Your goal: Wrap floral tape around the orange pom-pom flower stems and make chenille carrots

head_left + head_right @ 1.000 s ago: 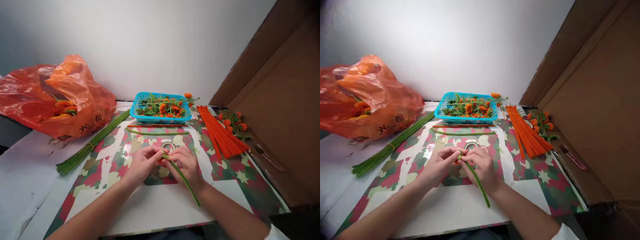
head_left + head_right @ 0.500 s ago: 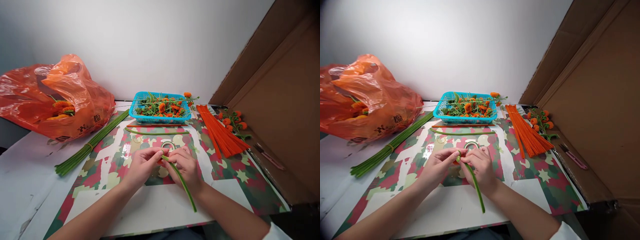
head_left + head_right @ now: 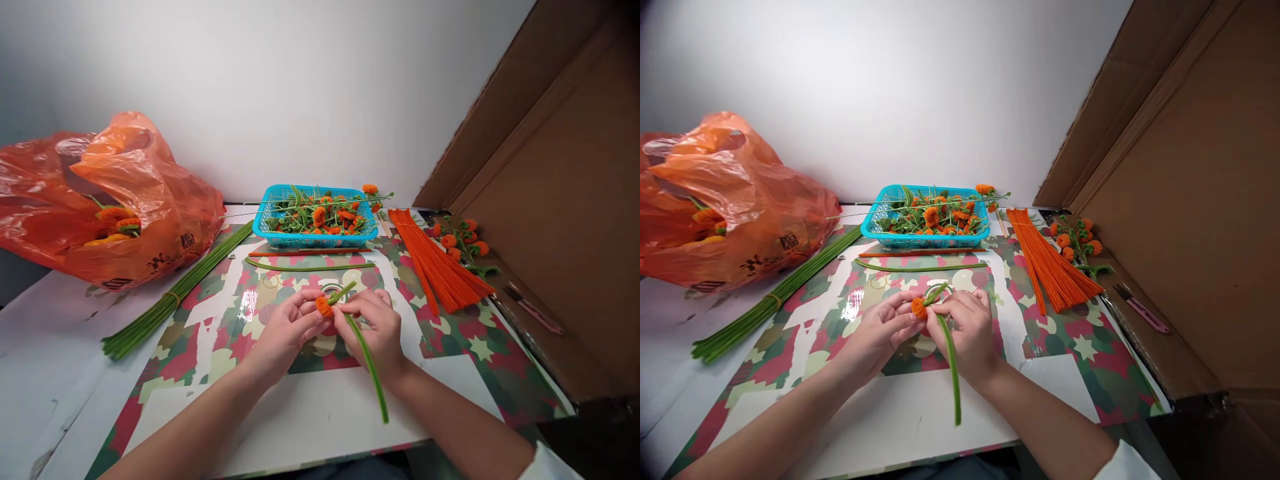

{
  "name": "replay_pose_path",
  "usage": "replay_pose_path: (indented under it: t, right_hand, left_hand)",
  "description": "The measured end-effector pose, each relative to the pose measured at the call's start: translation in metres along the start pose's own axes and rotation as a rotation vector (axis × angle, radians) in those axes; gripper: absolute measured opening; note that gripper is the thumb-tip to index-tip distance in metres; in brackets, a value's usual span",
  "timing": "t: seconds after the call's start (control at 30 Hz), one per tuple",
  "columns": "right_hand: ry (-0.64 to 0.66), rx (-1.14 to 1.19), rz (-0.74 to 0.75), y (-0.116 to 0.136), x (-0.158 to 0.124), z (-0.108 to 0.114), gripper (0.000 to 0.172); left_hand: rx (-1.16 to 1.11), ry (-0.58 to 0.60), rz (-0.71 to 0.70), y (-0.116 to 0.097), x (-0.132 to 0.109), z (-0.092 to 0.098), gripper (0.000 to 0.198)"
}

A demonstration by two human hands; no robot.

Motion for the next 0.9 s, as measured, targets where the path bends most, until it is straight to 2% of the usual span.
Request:
replay_pose_path:
  t: [0.13, 0.27, 0.43, 0.5, 0.67, 0.73, 0.8, 0.9]
  right_hand:
    - [0.029, 0.019, 0.016, 0.003, -0.002, -0.001, 0.006]
    - [0.048, 0.009, 0.07, 0.009, -0.005, -0.002, 0.011]
    - [0.034, -0.034, 0.146, 0.015, -0.004, 0.002, 0.008]
    - [0.037, -0.028, 0.131, 0.013, -0.002, 0.002, 0.009]
    - [0.118, 0.052, 0.009, 0.003, 0.0, -0.007, 0.012]
    - [0.121, 0.059, -0.001, 0.002, 0.0, -0.007, 0.013]
    - [0.133, 0.07, -0.008, 0.001, 0.0, -0.008, 0.012]
    - [0.189, 0.148, -0.04, -0.003, 0.001, -0.013, 0.008]
  left_hand:
    - [0.139, 0.007, -0.131, -0.011, -0.001, 0.001, 0.026]
    - [0.307, 0.038, -0.28, -0.023, -0.004, -0.004, 0.02]
    - [0.469, 0.069, -0.302, -0.022, -0.006, -0.007, 0.02]
    - [0.524, 0.084, -0.334, -0.023, -0.008, -0.007, 0.019]
    - [0.579, 0.269, -0.297, -0.017, -0.016, -0.024, 0.036]
    - [0.555, 0.252, -0.279, -0.016, -0.016, -0.024, 0.029]
    - [0.524, 0.182, -0.294, -0.018, -0.016, -0.02, 0.016]
    - [0.474, 0.117, -0.345, -0.023, -0.015, -0.015, 0.015]
Point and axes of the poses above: each hand's wrist, its own x-axis towards the middle knuckle, its own z-axis out of the back of the hand, y = z × x, the point moved 9 cm from there along x, towards the middle knuckle, and after that the axes turned 14 degrees about -x, right-handed, at the moved point
